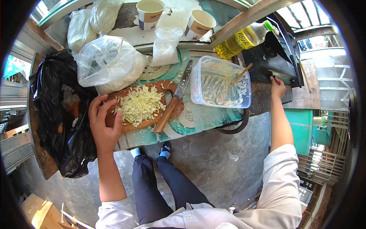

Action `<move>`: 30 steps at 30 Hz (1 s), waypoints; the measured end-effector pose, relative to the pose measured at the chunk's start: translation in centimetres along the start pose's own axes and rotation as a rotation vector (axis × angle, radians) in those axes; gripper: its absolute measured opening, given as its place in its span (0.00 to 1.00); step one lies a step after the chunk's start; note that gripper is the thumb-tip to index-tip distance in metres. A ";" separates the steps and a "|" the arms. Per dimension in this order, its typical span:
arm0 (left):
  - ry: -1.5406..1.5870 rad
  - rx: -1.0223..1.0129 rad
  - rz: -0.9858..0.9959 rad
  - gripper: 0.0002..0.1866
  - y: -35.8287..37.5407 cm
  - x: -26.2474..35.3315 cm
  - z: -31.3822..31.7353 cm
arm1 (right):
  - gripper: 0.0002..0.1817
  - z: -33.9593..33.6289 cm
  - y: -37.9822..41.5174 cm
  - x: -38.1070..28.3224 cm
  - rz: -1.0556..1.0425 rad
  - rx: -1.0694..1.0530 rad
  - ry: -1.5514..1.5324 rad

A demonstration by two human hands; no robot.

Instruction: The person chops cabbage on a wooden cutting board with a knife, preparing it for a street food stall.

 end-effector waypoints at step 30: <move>0.006 0.003 0.010 0.16 0.2 0.1 0.1 | 0.23 0.3 -0.3 0.5 0.098 -0.067 0.018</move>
Point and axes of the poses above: each hand's wrist, its own y-axis away from the middle knuckle, its own z-axis out of the palm, x = y × z, the point moved 8 cm from there along -y, towards the middle knuckle, and after that the axes turned 7 degrees about -y, right-handed, at the moved point
